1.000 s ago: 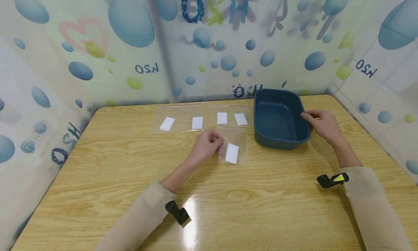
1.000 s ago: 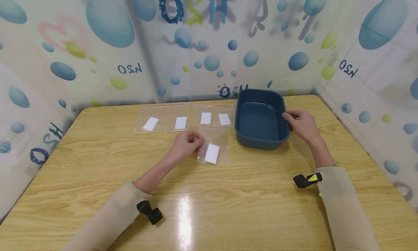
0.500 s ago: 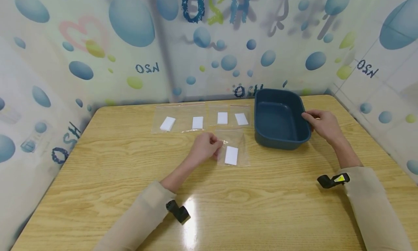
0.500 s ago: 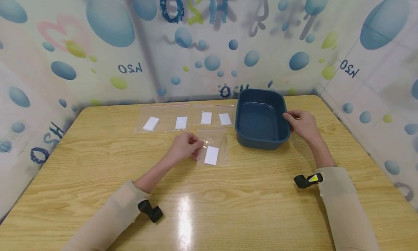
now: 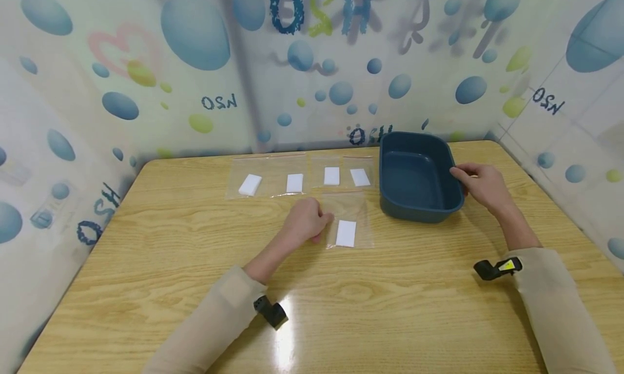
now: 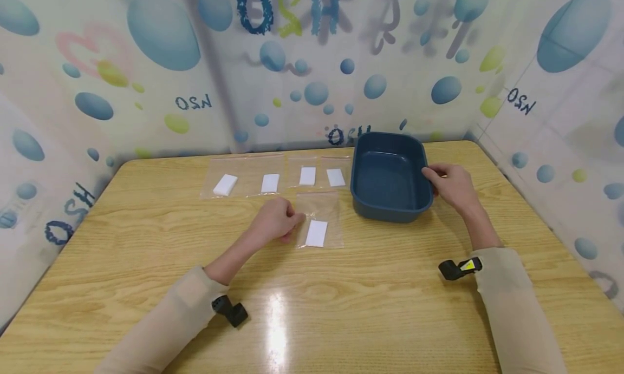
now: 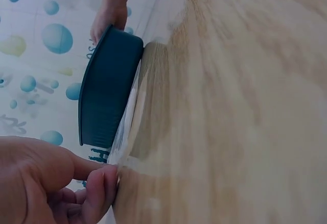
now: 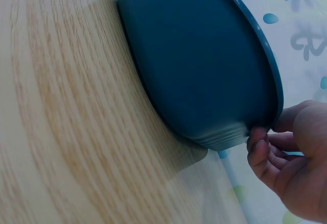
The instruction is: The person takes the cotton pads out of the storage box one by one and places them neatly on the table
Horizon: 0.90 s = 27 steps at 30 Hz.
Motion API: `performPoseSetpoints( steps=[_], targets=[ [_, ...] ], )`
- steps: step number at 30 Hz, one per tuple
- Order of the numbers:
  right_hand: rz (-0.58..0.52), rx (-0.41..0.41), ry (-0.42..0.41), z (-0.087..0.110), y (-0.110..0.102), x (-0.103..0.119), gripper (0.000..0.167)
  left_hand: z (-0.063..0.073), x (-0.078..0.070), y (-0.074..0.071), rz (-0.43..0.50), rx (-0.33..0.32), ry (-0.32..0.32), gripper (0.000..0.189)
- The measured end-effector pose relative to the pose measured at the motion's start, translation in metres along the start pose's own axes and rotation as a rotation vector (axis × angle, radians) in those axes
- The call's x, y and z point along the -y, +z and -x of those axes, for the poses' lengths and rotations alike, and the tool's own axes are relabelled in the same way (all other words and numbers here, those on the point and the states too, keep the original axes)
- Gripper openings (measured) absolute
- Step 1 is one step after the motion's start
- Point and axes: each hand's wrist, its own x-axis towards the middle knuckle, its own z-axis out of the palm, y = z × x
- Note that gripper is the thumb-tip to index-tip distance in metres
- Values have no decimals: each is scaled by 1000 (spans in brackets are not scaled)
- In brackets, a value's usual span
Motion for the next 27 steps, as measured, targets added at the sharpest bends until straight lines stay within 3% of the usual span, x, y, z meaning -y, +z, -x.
performPoseSetpoints(
  steps=[9,19,27],
  targets=[
    [-6,3,6,-1,-1,0,57,2,4,-6,133,52,-77,42],
    [-21,-10,47,1,-5,1,58,6,8,-19,181,22,-1,32],
    [-46,-42,27,2,-13,6,54,9,3,-28,256,24,-4,29]
  ],
)
